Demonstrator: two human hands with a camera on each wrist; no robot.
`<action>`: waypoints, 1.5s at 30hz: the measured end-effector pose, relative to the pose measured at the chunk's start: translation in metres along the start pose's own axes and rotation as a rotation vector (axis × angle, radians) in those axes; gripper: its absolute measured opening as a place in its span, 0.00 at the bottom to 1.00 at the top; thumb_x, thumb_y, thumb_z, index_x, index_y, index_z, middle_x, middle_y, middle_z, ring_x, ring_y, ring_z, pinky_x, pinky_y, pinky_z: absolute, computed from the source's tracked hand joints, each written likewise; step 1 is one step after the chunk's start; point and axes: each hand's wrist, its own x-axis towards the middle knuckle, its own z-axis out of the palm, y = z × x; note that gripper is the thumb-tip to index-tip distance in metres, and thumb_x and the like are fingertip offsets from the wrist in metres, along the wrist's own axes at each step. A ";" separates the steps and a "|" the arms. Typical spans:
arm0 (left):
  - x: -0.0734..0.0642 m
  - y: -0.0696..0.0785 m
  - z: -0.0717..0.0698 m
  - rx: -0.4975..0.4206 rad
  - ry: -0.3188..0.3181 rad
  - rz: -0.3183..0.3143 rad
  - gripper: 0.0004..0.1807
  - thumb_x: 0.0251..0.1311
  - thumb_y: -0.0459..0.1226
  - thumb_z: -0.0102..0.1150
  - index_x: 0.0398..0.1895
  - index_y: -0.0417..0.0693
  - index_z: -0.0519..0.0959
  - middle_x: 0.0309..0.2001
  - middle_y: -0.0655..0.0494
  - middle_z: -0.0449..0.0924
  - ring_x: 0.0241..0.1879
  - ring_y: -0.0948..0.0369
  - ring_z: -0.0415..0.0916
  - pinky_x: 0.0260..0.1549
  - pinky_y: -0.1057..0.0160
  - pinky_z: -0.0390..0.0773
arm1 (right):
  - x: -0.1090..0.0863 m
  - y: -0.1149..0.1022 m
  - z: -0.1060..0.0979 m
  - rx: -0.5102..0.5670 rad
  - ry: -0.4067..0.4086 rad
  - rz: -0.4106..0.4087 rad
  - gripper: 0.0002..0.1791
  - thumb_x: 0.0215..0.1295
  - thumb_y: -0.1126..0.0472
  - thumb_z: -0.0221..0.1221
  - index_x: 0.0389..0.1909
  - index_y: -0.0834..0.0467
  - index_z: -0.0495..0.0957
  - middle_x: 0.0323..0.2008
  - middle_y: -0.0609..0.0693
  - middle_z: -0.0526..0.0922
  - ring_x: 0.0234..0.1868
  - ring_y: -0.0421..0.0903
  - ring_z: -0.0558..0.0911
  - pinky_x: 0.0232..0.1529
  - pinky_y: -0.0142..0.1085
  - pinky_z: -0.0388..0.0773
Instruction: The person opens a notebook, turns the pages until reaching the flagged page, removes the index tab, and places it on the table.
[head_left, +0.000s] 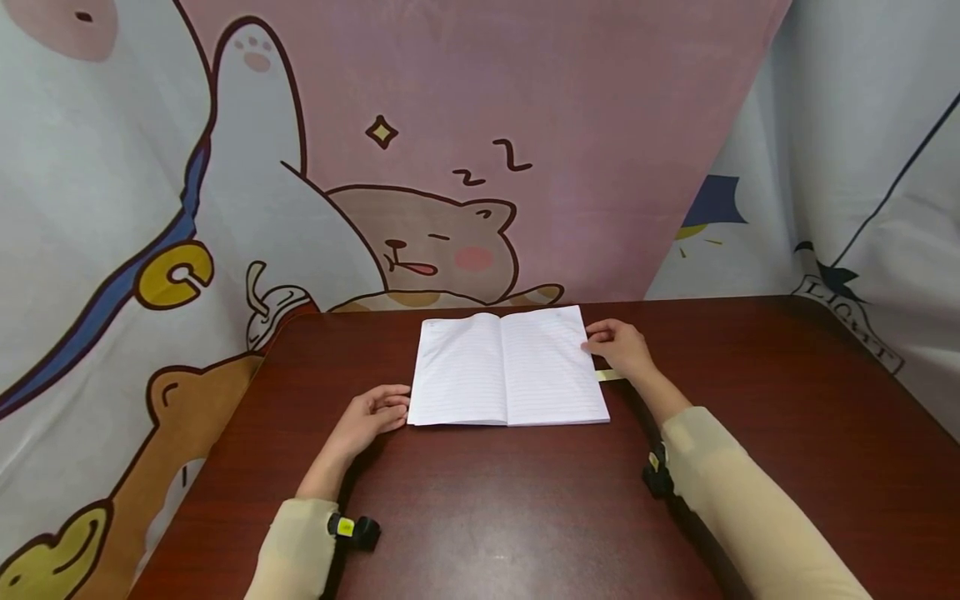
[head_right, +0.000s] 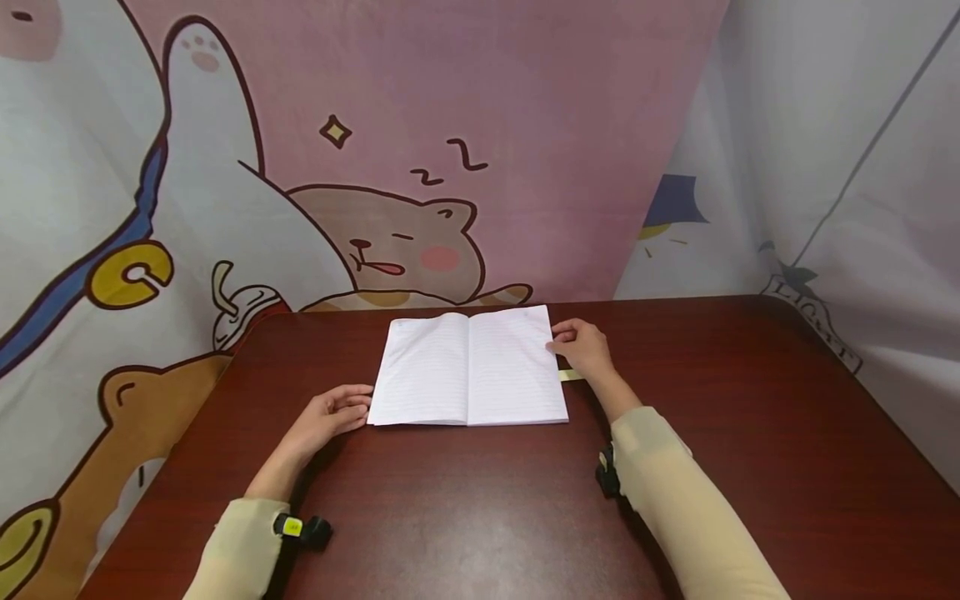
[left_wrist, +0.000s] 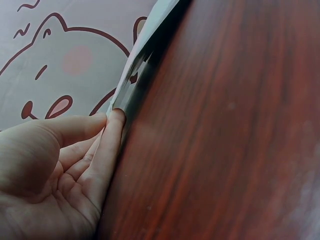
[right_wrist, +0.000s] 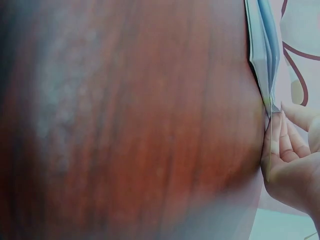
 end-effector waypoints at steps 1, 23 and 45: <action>0.000 0.000 0.000 0.002 0.000 0.000 0.23 0.68 0.28 0.55 0.65 0.29 0.69 0.56 0.31 0.76 0.42 0.70 0.79 0.44 0.73 0.82 | 0.000 0.000 0.000 -0.001 0.000 0.007 0.20 0.67 0.58 0.64 0.55 0.64 0.77 0.43 0.60 0.83 0.42 0.52 0.78 0.38 0.33 0.71; 0.000 0.002 0.000 0.010 0.005 -0.011 0.23 0.68 0.28 0.55 0.65 0.29 0.69 0.57 0.30 0.76 0.42 0.70 0.80 0.44 0.73 0.82 | 0.003 0.005 0.000 0.061 0.006 0.019 0.14 0.65 0.60 0.65 0.46 0.63 0.79 0.38 0.56 0.83 0.39 0.49 0.79 0.37 0.31 0.74; -0.001 0.003 0.001 0.013 0.006 -0.013 0.23 0.69 0.28 0.55 0.65 0.30 0.69 0.57 0.30 0.76 0.43 0.69 0.79 0.44 0.73 0.82 | 0.003 0.004 -0.001 0.082 -0.022 0.064 0.17 0.63 0.56 0.68 0.44 0.63 0.79 0.33 0.49 0.83 0.36 0.43 0.78 0.37 0.29 0.74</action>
